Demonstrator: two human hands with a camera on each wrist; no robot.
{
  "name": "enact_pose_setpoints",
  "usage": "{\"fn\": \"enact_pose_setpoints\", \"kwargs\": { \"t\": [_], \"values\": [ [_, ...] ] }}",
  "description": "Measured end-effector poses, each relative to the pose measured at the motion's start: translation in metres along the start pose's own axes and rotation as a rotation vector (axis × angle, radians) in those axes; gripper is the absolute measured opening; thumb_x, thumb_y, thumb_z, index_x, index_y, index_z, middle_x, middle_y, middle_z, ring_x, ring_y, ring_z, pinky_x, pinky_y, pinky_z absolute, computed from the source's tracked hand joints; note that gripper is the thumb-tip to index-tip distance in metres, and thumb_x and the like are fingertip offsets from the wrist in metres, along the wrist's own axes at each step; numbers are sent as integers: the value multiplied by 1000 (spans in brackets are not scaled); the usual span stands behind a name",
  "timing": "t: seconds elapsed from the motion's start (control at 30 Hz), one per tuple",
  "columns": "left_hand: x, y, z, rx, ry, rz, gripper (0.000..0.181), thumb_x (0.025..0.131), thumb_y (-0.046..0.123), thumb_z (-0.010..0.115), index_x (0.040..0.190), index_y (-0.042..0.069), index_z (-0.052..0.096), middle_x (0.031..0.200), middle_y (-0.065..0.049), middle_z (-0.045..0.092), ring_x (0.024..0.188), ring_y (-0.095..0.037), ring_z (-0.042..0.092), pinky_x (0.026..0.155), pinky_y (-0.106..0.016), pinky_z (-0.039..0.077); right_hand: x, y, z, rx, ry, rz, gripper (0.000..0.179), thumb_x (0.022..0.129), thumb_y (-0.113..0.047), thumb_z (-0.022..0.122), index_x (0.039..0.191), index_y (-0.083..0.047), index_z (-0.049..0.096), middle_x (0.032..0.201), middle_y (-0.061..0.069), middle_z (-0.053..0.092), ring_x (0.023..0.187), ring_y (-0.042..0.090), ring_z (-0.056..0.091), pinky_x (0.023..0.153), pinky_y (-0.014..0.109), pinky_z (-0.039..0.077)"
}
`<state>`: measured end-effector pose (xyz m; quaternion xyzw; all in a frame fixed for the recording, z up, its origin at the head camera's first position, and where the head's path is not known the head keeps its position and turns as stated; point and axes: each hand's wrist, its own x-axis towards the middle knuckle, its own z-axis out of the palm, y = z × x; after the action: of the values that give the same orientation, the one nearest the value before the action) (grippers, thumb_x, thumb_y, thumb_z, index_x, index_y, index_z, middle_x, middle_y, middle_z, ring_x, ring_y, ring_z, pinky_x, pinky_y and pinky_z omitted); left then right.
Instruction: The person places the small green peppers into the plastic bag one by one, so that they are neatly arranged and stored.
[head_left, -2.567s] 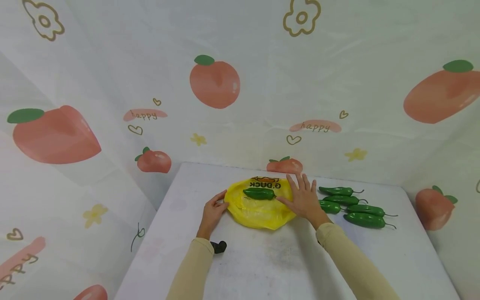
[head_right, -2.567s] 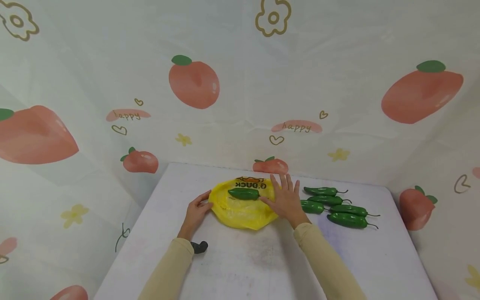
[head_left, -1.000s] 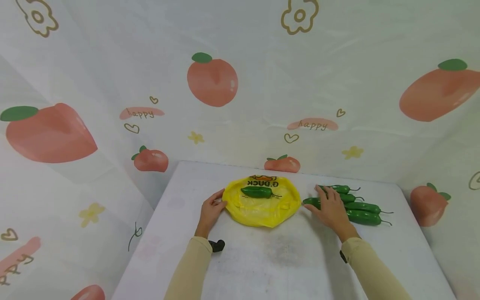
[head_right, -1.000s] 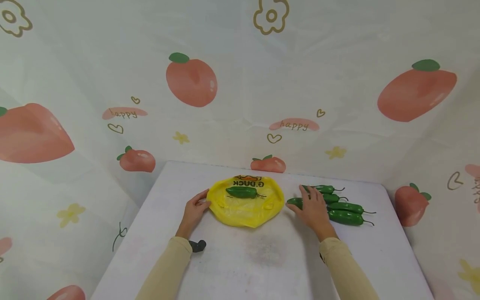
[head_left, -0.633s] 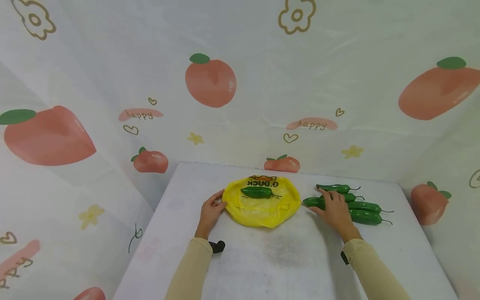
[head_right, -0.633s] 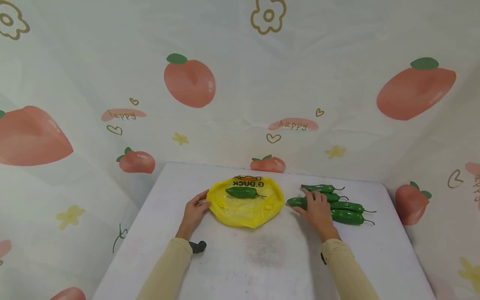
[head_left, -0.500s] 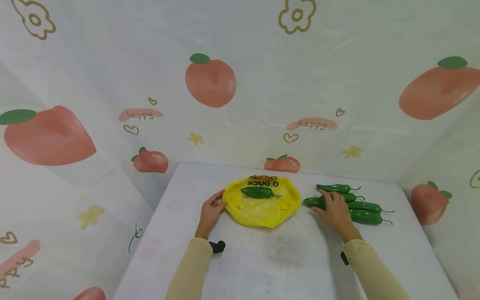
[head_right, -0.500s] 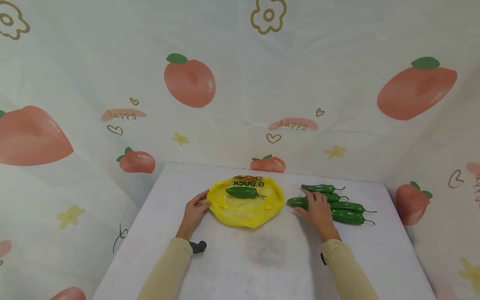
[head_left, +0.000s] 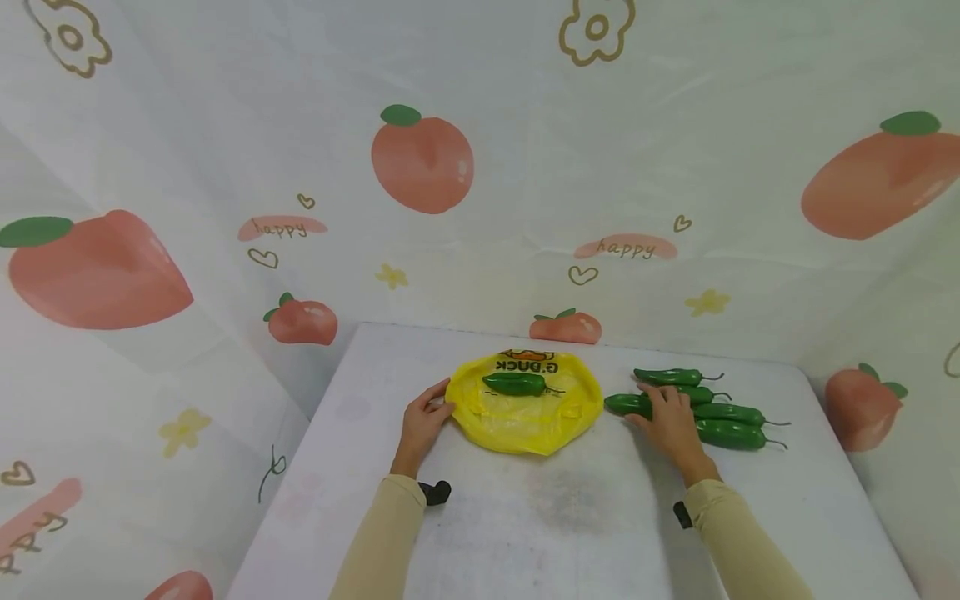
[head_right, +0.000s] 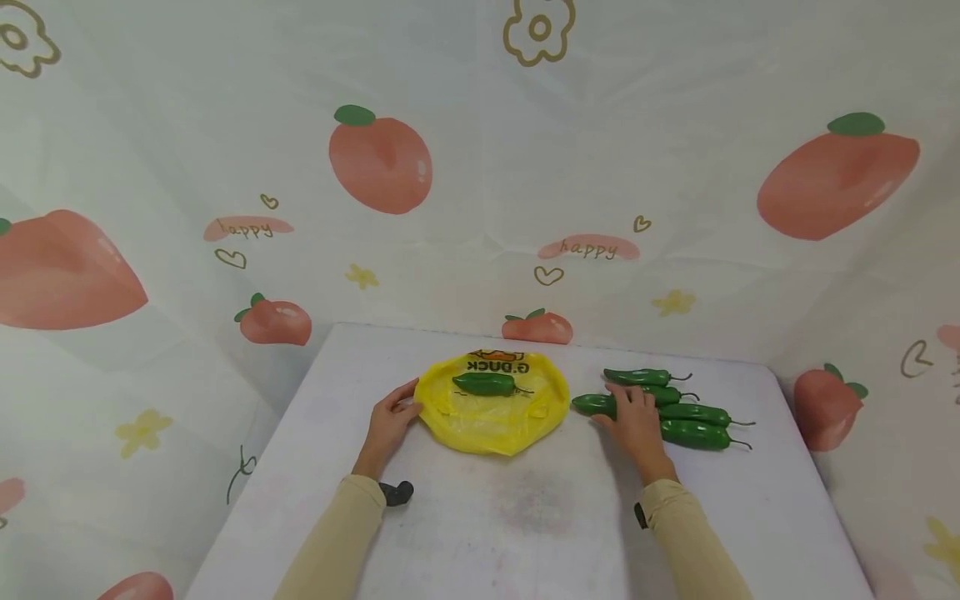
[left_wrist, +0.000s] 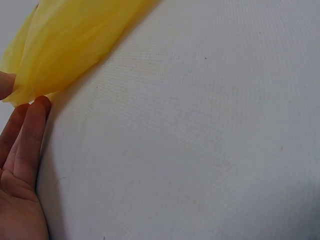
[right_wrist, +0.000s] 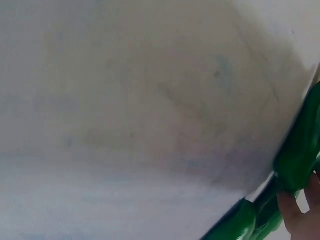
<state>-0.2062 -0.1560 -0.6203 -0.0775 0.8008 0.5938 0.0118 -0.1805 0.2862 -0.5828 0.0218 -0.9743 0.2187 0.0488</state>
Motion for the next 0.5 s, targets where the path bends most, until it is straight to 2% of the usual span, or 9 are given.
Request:
{"fn": "enact_pose_setpoints", "kwargs": {
  "t": [0.27, 0.5],
  "values": [
    [0, -1, 0, -6, -3, -17, 44, 93, 25, 73, 136, 36, 65, 140, 2, 64, 88, -13, 62, 78, -15, 54, -4, 1, 4, -8, -16, 38, 49, 93, -17, 73, 137, 0, 59, 133, 31, 50, 122, 53, 41, 102, 68, 41],
    [0, 0, 0, -4, -3, -7, 45, 94, 23, 72, 137, 35, 65, 141, 2, 64, 86, -13, 60, 78, -14, 53, -2, 0, 2, -11, -13, 29, 46, 94, -16, 71, 136, -1, 59, 132, 29, 52, 123, 51, 41, 102, 68, 41]
  ]
}}
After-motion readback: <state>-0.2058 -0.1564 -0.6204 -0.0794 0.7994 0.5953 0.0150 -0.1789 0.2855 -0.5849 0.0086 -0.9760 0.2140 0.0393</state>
